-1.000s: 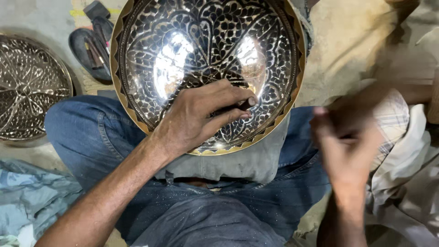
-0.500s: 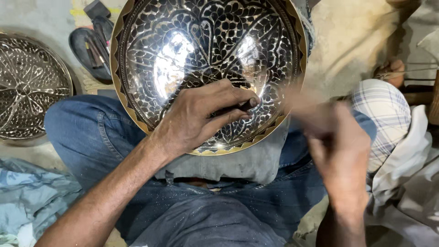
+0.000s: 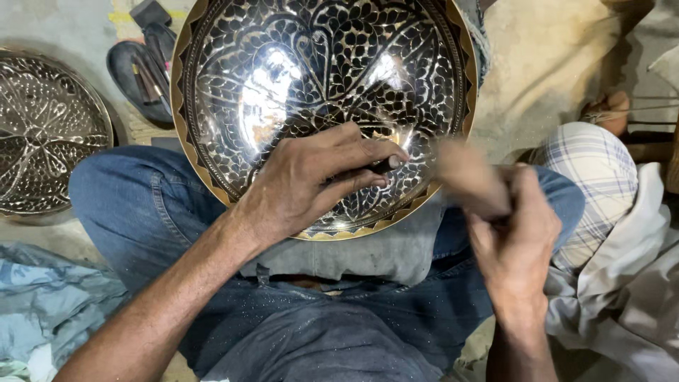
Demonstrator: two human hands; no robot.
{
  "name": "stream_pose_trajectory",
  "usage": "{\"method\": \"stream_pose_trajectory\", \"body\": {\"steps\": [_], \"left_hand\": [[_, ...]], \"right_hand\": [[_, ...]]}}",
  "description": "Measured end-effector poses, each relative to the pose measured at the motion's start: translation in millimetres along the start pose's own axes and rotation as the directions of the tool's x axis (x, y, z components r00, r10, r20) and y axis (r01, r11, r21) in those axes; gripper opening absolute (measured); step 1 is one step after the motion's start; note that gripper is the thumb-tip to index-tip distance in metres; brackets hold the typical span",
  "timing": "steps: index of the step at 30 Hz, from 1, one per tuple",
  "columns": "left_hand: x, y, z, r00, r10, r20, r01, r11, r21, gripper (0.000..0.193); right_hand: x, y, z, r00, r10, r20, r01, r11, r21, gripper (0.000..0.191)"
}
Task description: The person sits cross-legged and uses a hammer and chisel to emboss a decorative pattern into a large metal bowl resting on their lap. They repeatedly strike the chisel to create a textured, symmetrical design on the bowl's surface.
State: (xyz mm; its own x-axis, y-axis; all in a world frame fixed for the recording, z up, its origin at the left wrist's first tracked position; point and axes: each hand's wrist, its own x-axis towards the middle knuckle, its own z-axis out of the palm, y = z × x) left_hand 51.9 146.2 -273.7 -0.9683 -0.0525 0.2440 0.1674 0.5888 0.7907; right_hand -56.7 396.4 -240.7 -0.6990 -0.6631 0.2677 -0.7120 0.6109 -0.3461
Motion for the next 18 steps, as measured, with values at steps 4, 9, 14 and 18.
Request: {"method": "stream_pose_trajectory", "body": {"steps": [4,9,14,18], "left_hand": [[-0.6,-0.8,-0.7,0.997,0.067,-0.047,-0.069,0.997,-0.029,0.037],[0.7,-3.4,0.5,1.0,0.023,-0.021,-0.024,0.999,-0.042,0.037],[3.3,-1.6,-0.3,1.0,0.005,-0.001,-0.005,0.999,-0.054,0.041],[9.1,4.1,-9.3,1.0,0.011,0.0,-0.011,0.999,-0.042,0.042]], "right_hand": [[-0.8,-0.2,1.5,1.0,0.017,-0.007,-0.017,0.997,0.08,0.031],[4.2,-5.0,-2.0,1.0,0.018,0.024,-0.02,0.997,0.081,0.035],[16.2,-9.2,-4.6,0.994,-0.093,0.061,0.098,0.991,-0.089,0.042],[23.6,-5.4,-6.7,0.999,-0.035,0.032,0.032,0.996,0.079,0.041]]}}
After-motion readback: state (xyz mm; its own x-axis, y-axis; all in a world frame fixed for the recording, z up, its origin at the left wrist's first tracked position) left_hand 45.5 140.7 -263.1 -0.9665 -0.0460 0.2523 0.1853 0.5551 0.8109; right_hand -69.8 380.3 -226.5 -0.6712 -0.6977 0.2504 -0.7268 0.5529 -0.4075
